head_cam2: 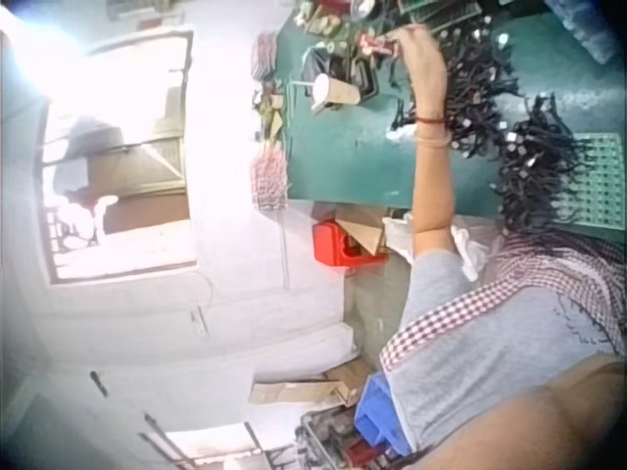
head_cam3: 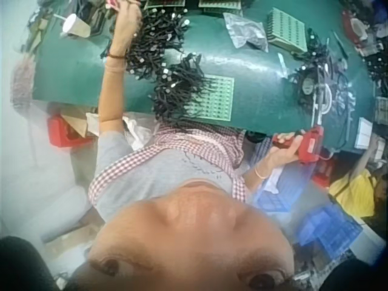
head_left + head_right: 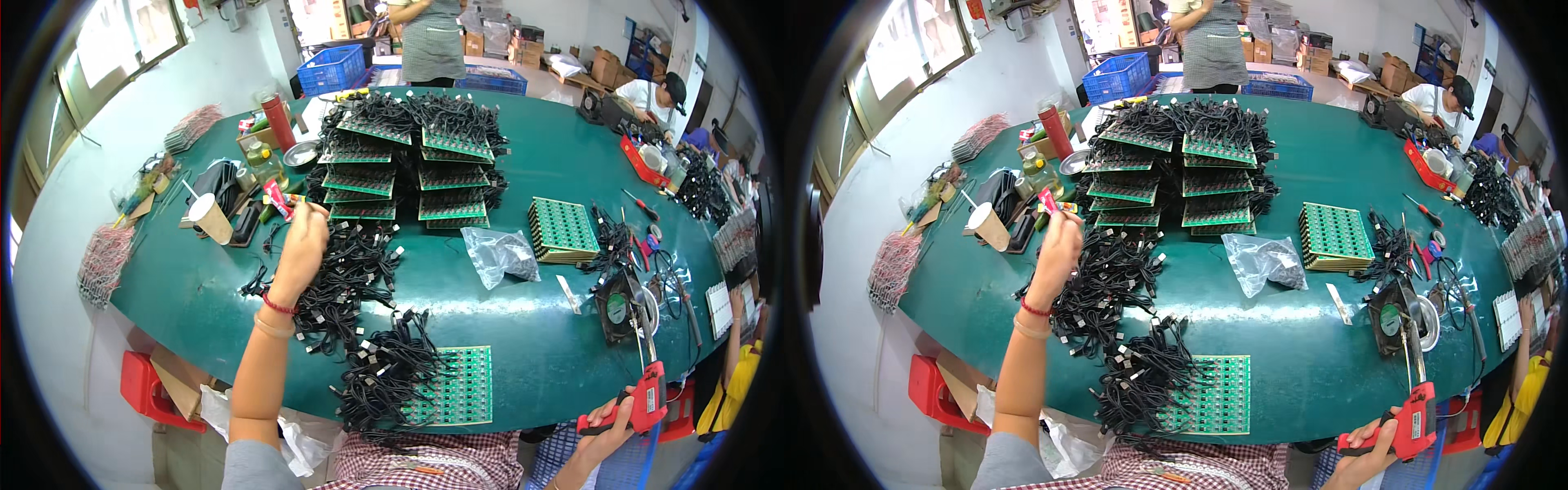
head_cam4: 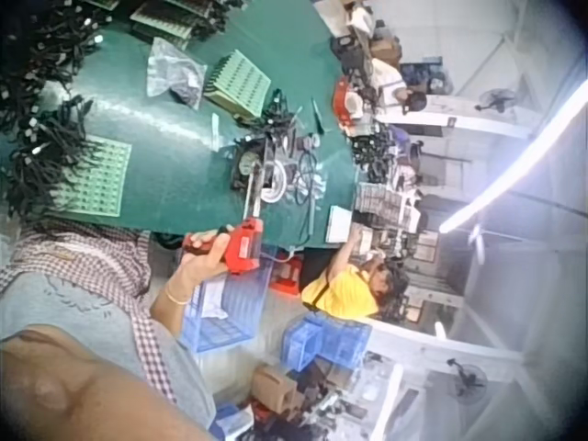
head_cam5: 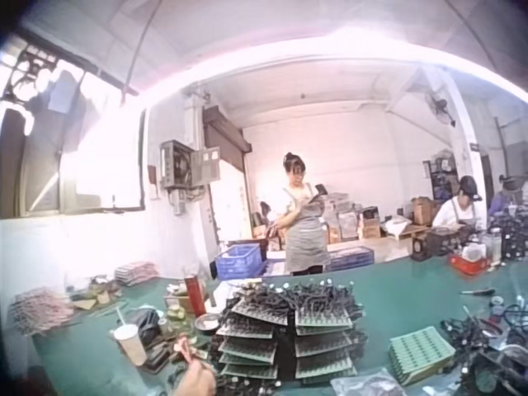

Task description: The person solders USB cables onto a circuit board using a soldering iron, attaching the wires one by one.

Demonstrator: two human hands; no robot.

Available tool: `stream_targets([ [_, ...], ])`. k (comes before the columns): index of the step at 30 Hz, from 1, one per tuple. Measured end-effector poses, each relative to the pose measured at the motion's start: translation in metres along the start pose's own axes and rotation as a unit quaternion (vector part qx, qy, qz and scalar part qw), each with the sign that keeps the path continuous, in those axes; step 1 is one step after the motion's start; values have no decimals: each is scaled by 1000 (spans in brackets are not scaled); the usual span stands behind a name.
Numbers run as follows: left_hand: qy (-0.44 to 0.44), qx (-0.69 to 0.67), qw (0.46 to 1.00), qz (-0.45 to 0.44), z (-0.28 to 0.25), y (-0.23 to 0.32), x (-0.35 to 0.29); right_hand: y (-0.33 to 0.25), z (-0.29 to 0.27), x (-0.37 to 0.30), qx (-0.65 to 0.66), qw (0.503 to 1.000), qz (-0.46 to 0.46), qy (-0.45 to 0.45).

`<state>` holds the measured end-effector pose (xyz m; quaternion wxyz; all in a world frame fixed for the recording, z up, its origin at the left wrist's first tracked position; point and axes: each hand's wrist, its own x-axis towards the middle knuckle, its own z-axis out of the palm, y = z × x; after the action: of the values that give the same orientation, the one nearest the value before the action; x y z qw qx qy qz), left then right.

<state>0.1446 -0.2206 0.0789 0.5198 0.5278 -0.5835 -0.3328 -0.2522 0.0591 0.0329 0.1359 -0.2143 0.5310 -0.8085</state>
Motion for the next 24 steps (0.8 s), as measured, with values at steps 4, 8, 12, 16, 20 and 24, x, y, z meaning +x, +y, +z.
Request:
stream_targets([
  [4,-390,30,915,93,31,50,-60,-2,2,-8,16,999,23,-20],
  [8,-573,-97,808,-101,69,66,-128,-1,46,-45,6,980,138,-146],
  [12,-548,-292,710,-333,98,58,-182,4,75,-78,8,929,248,-273],
  [16,-533,-306,694,-375,104,51,-202,3,77,-86,-39,931,248,-266],
  [20,-546,-281,691,-382,102,37,-207,3,72,-87,-89,909,259,-314],
  [24,-459,-145,836,-265,104,56,-213,1,61,-91,-108,919,211,-314],
])
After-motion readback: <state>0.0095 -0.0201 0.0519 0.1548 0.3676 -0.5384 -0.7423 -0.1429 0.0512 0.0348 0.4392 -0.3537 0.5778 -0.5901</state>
